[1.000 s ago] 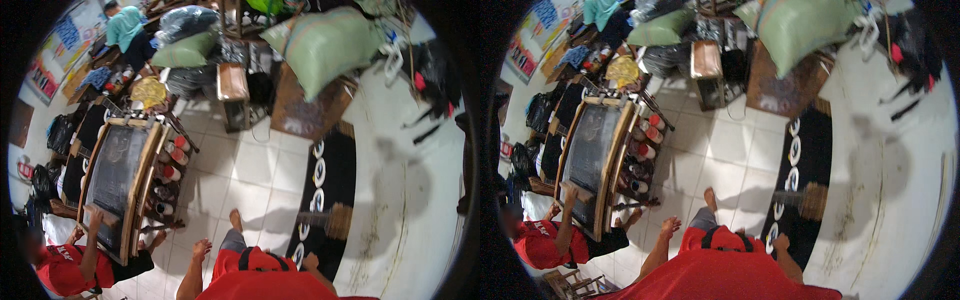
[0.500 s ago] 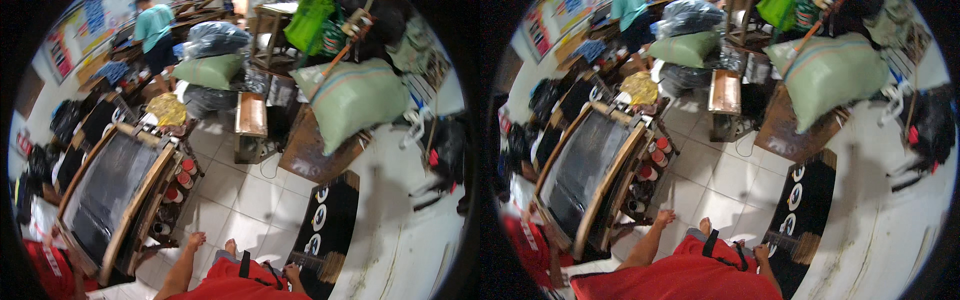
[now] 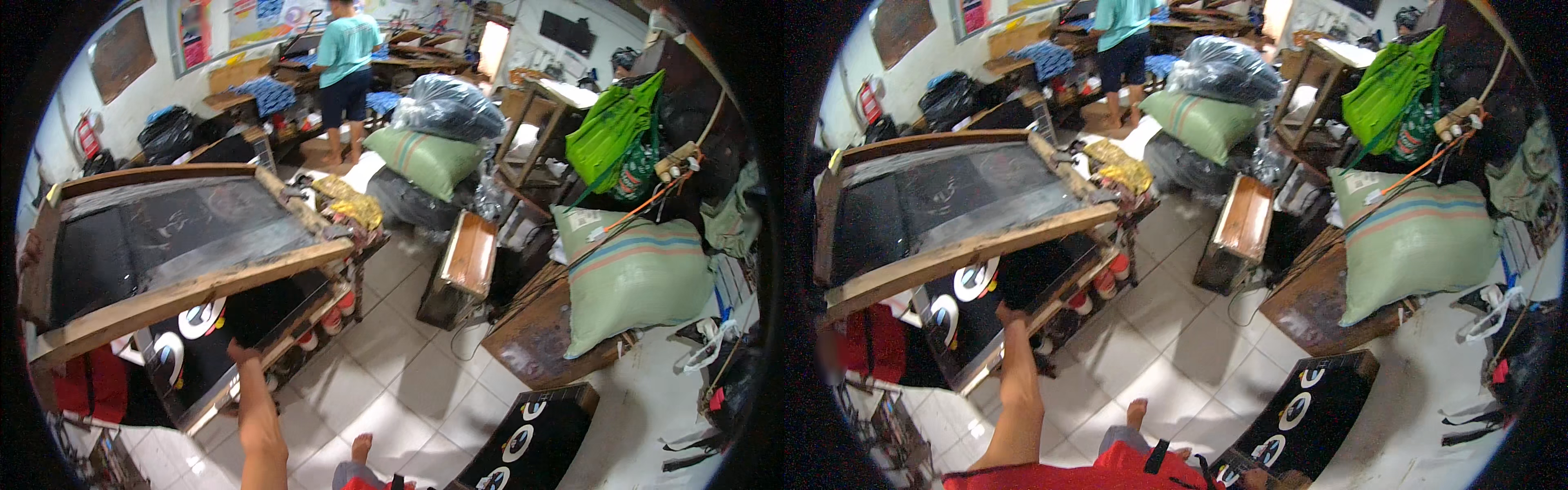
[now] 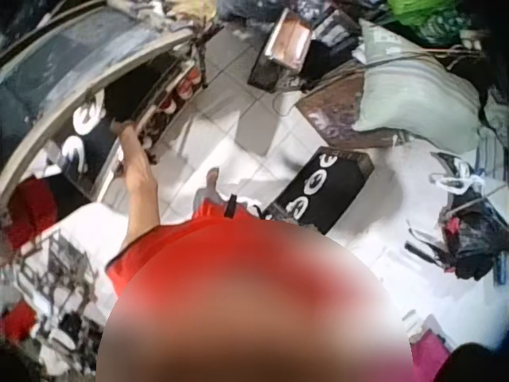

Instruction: The person repeatedly lifts a screen-printing frame to reveal printed fabric, then carries the fabric to a nearby stack and places it on top. This cycle repeats throughout the clip.

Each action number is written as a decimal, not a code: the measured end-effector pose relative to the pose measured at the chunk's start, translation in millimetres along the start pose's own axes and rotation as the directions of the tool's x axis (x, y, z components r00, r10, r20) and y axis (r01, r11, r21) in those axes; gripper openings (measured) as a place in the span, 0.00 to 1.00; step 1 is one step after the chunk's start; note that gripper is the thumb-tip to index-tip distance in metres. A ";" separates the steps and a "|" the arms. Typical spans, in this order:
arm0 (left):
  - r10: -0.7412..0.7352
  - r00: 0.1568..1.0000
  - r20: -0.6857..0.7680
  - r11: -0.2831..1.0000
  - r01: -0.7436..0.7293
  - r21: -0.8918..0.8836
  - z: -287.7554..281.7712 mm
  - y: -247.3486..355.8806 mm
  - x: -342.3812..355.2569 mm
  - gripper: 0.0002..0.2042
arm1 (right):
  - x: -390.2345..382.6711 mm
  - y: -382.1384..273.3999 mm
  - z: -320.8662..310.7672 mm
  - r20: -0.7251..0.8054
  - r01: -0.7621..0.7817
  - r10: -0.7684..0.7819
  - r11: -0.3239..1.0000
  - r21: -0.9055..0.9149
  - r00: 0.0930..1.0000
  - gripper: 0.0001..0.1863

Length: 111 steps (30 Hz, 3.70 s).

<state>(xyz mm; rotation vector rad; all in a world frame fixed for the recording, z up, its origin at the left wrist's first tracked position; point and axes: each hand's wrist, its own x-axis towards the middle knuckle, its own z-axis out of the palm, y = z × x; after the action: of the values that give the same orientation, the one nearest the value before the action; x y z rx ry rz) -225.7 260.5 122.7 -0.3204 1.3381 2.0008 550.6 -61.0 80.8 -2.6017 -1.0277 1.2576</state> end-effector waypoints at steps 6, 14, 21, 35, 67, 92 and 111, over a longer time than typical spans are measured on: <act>-0.388 0.875 -0.289 0.899 0.290 -0.328 1.2 1.4 21.3 0.25 | 23.9 -104.0 -3.5 -0.017 0.062 -0.059 0.963 0.263 0.998 0.10; -0.381 0.847 -0.372 0.885 0.218 -0.411 -45.7 -35.8 10.4 0.14 | 24.2 -145.7 26.4 0.179 0.103 -0.196 0.898 0.428 0.964 0.05; 0.023 0.998 0.057 0.881 0.006 -0.473 -42.5 5.0 9.1 0.05 | 55.0 -75.1 -0.5 0.315 0.131 -0.136 0.991 0.037 0.939 0.15; 0.035 0.990 0.136 0.963 0.003 -0.269 -222.4 13.3 -367.8 0.10 | -40.9 -218.7 -93.6 0.240 0.297 -0.488 0.782 0.548 0.839 0.08; -0.734 0.337 0.589 0.587 0.751 0.302 -74.2 -134.1 -513.8 0.45 | -300.5 28.7 -285.6 -0.975 0.458 0.132 0.888 0.037 -0.177 0.24; -0.716 0.203 0.667 0.645 0.557 0.523 37.0 -75.0 -529.8 0.40 | -385.6 -152.4 -503.6 -0.610 0.707 -0.547 0.706 0.030 0.573 0.27; -0.720 0.181 0.671 0.638 0.552 0.536 49.2 -76.3 -528.1 0.37 | -388.5 -145.9 -495.4 -0.647 0.710 -0.502 0.699 0.088 0.575 0.30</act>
<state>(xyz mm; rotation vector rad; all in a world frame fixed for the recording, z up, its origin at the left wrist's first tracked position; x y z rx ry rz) 216.7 103.7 381.1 0.2020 0.5046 0.9686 657.8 -76.1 717.9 -1.8512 -1.2641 0.3617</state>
